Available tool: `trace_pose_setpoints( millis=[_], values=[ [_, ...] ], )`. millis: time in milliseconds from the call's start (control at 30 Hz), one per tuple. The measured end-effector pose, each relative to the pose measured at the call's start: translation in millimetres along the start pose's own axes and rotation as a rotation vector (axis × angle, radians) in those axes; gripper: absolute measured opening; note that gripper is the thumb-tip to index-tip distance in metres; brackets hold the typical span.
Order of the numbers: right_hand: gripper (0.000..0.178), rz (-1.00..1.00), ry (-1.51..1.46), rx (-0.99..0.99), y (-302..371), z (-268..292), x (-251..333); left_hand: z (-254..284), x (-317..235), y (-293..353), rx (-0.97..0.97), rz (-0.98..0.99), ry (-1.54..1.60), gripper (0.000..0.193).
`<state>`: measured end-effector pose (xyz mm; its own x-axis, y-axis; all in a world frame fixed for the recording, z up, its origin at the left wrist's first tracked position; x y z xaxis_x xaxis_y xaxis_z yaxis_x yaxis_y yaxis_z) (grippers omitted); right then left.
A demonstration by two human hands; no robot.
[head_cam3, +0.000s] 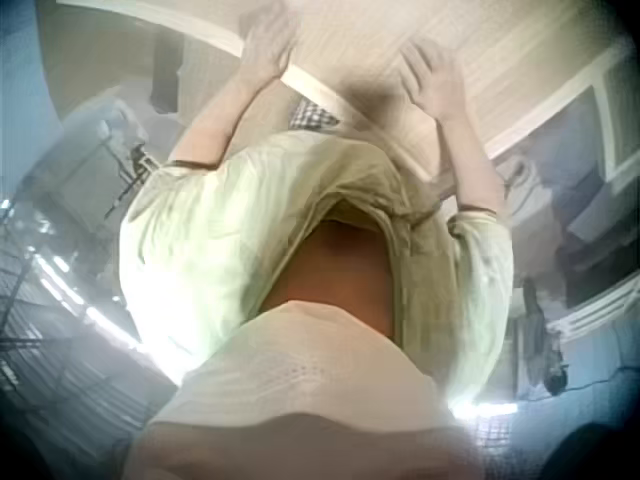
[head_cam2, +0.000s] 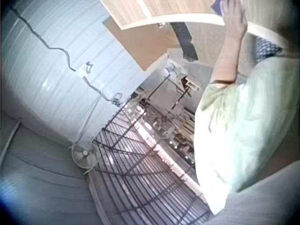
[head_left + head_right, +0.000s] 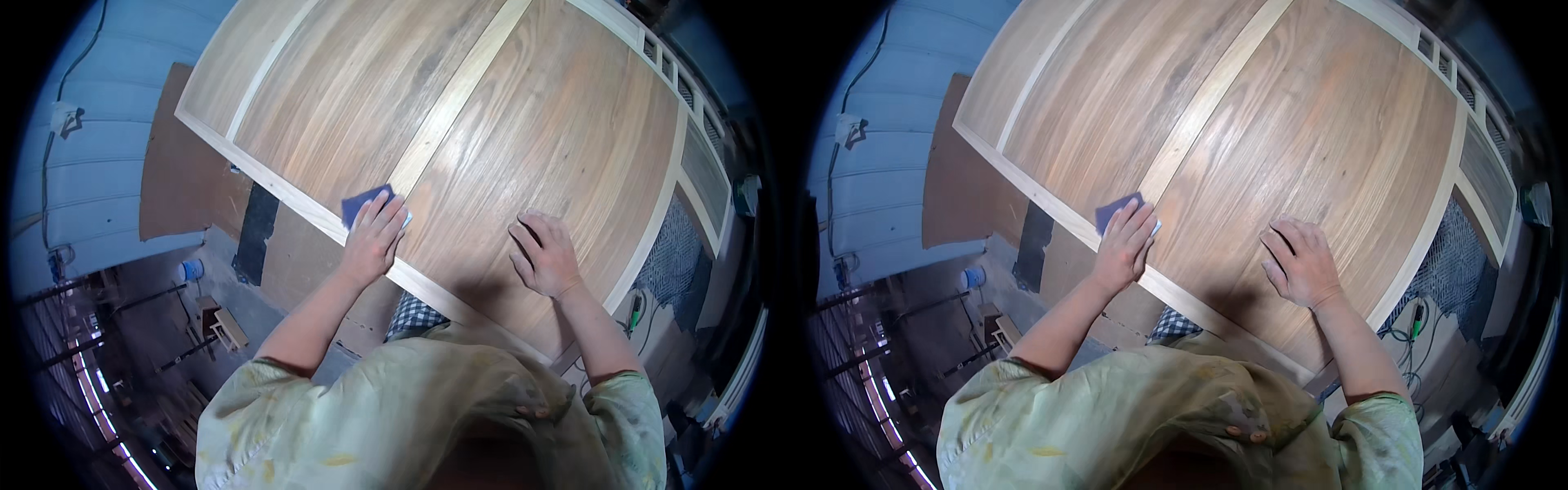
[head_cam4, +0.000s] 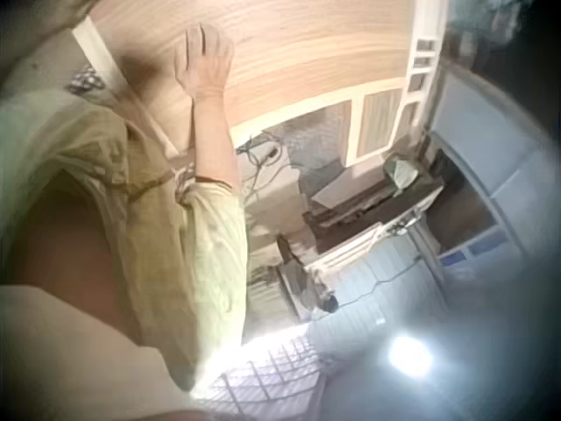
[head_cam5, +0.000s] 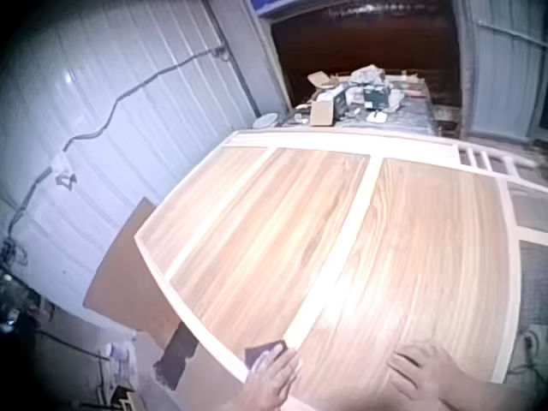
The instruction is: The person sands a wooden furniture panel using sandpaper and a power sander, and wipes the surface with a cloth.
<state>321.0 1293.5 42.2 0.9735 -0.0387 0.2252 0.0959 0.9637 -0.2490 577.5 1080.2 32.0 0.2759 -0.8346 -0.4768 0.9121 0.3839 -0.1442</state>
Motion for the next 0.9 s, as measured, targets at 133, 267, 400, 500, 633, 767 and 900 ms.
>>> trace_pose_setpoints(
  millis=[133,267,400,500,633,767,900],
  values=[
    [0.04,-0.008,0.026,0.02,-6,2,-2,-2,8,-82,-0.074,-0.055,0.084,0.04],
    [0.039,-0.163,0.051,-0.005,1,-1,0,7,20,-25,-0.009,-0.082,0.112,0.043],
    [0.041,-0.275,0.012,0.035,-5,-1,1,14,26,-10,0.239,-0.033,0.044,0.05],
    [0.042,-0.379,0.064,0.042,-5,-10,2,6,32,-91,0.228,-0.196,0.07,0.05],
    [0.048,-0.437,0.095,0.092,-11,-15,1,-29,50,-248,0.068,-0.383,0.104,0.049],
    [0.048,-0.507,0.052,0.071,-13,-21,-14,-63,44,-424,0.013,-0.377,0.036,0.049],
    [0.046,-0.493,0.1,0.061,-13,-20,-17,-71,43,-474,0.059,-0.261,0.035,0.055]
  ],
)
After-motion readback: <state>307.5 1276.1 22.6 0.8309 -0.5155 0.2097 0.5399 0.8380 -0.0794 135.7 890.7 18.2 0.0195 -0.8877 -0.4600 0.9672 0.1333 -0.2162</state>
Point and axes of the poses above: each hand's wrist, its own y-axis away from the middle knuckle, its own z-axis out of the back of the hand, x = y × z, the point moved 2 cm from there along -y, towards the middle knuckle, and after that the axes turned 11 degrees about y, right-handed, at the moved point
